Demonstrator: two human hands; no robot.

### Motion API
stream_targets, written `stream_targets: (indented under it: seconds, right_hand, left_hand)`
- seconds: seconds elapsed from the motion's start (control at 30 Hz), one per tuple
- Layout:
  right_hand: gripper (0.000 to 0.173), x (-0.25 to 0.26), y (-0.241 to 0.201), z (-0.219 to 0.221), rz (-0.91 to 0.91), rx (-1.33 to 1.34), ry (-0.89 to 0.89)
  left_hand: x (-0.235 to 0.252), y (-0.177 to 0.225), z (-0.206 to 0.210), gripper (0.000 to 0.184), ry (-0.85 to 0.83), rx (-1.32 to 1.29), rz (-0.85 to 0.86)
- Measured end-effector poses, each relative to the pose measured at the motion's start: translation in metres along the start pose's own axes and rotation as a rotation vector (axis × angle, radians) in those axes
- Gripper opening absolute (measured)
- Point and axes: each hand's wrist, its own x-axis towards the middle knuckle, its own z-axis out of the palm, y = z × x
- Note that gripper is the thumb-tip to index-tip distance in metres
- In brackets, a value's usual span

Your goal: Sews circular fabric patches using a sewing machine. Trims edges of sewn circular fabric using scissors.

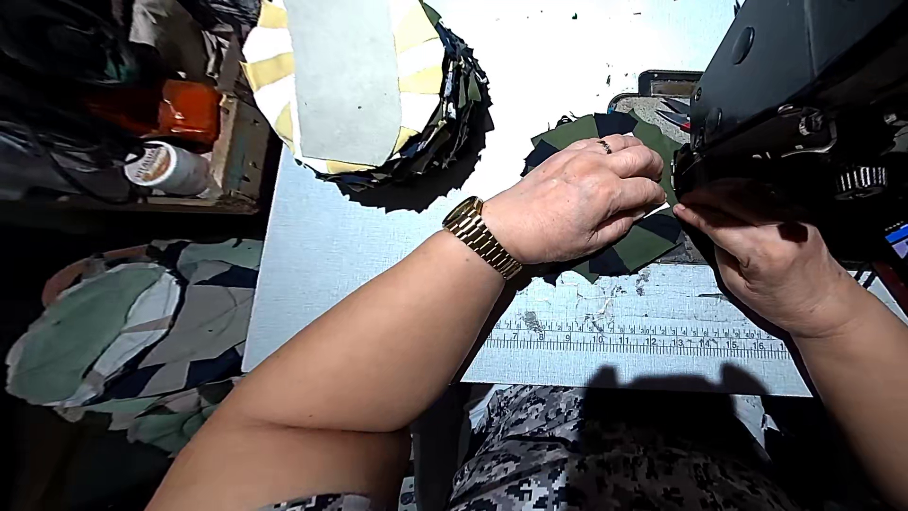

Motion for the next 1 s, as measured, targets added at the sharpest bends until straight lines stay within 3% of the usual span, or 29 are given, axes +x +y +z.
stream_targets:
  seconds: [0.13,0.4,0.8,1.0]
  right_hand:
    - [0.026,0.0,-0.003,-0.001,-0.022,0.02,0.061]
    - [0.03,-0.003,-0.003,0.002,-0.082,0.059,-0.023]
    - [0.029,-0.002,0.0,0.001,-0.005,-0.017,-0.004]
    - [0.033,-0.003,-0.002,0.003,-0.059,0.001,0.005]
  left_hand:
    - [0.0,0.0,0.001,0.033,0.019,0.006,-0.008]
    - [-0.004,-0.002,-0.004,0.034,-0.015,-0.031,0.044]
    - [0.002,0.005,0.003,0.036,0.006,0.069,-0.079]
    - [0.005,0.013,0.01,0.039,0.023,0.139,-0.182]
